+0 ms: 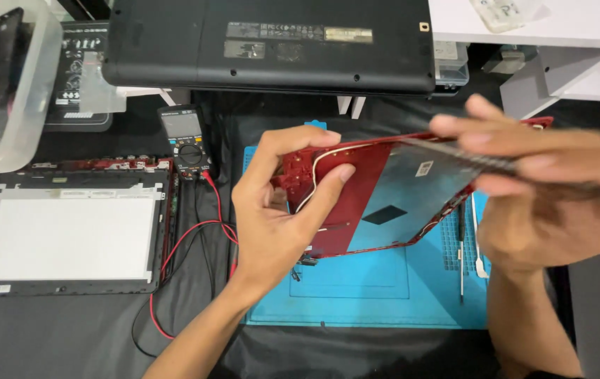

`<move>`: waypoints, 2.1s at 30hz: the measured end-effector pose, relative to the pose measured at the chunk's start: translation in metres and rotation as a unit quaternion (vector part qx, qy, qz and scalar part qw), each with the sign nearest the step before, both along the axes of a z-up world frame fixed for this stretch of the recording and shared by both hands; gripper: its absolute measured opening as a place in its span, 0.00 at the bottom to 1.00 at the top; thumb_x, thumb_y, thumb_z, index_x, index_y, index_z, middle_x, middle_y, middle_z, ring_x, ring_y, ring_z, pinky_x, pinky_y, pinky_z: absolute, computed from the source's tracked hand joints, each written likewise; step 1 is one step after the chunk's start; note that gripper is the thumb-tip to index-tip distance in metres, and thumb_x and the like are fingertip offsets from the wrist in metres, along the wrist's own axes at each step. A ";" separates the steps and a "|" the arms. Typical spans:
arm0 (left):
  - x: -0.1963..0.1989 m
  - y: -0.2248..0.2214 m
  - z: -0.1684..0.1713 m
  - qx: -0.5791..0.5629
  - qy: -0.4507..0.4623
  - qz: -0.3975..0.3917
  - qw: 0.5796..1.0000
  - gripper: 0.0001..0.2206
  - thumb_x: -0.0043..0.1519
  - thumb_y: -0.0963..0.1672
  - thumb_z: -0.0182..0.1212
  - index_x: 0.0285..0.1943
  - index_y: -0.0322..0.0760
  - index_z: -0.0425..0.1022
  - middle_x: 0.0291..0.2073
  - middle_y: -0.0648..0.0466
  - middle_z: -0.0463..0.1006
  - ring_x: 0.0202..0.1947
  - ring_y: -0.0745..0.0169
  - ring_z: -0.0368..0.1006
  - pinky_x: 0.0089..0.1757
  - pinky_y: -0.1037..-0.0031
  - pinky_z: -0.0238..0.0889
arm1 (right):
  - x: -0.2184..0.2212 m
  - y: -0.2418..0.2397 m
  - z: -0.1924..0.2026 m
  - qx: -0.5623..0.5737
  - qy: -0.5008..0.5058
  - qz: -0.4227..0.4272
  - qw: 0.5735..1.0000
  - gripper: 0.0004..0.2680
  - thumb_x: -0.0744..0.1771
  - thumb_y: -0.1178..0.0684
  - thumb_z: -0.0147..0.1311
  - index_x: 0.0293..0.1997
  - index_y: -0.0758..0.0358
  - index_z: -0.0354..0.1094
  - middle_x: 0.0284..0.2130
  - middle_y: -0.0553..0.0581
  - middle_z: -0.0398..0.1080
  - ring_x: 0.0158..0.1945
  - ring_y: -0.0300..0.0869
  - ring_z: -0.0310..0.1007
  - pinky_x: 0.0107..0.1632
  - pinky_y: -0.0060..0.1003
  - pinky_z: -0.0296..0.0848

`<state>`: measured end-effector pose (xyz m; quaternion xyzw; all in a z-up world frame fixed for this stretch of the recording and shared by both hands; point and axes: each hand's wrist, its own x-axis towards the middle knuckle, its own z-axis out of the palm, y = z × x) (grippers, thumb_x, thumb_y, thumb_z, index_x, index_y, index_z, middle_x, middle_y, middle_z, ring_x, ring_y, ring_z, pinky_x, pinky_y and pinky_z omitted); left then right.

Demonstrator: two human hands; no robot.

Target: The person pries open the laptop bezel, unscrews the LCD panel, and disconnects cables to replace the laptop screen.

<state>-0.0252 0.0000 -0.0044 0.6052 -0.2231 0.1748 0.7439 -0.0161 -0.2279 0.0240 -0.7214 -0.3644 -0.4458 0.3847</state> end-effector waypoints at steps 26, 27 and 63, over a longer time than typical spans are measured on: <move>0.001 0.003 0.002 0.026 -0.018 0.007 0.999 0.14 0.69 0.33 0.66 0.61 0.31 0.70 0.53 0.54 0.75 0.50 0.74 0.76 0.51 0.82 0.71 | 0.002 0.013 -0.007 0.061 0.017 0.051 0.997 0.09 0.73 0.55 0.57 0.52 0.71 0.61 0.41 0.66 0.76 0.49 0.55 0.82 0.63 0.45 0.79; 0.001 0.004 0.002 0.026 -0.019 0.008 0.999 0.14 0.69 0.33 0.66 0.61 0.31 0.70 0.53 0.54 0.75 0.50 0.74 0.76 0.51 0.82 0.71 | 0.002 0.012 -0.008 0.061 0.016 0.052 0.997 0.09 0.73 0.55 0.57 0.52 0.71 0.61 0.41 0.66 0.76 0.49 0.55 0.82 0.63 0.45 0.79; 0.001 0.010 0.007 0.082 -0.057 -0.017 0.995 0.22 0.65 0.37 0.74 0.64 0.32 0.67 0.55 0.53 0.75 0.52 0.69 0.79 0.53 0.79 0.74 | 0.015 -0.010 0.072 -0.048 0.334 0.163 0.927 0.04 0.74 0.63 0.48 0.53 0.67 0.58 0.39 0.64 0.73 0.51 0.51 0.81 0.58 0.44 0.84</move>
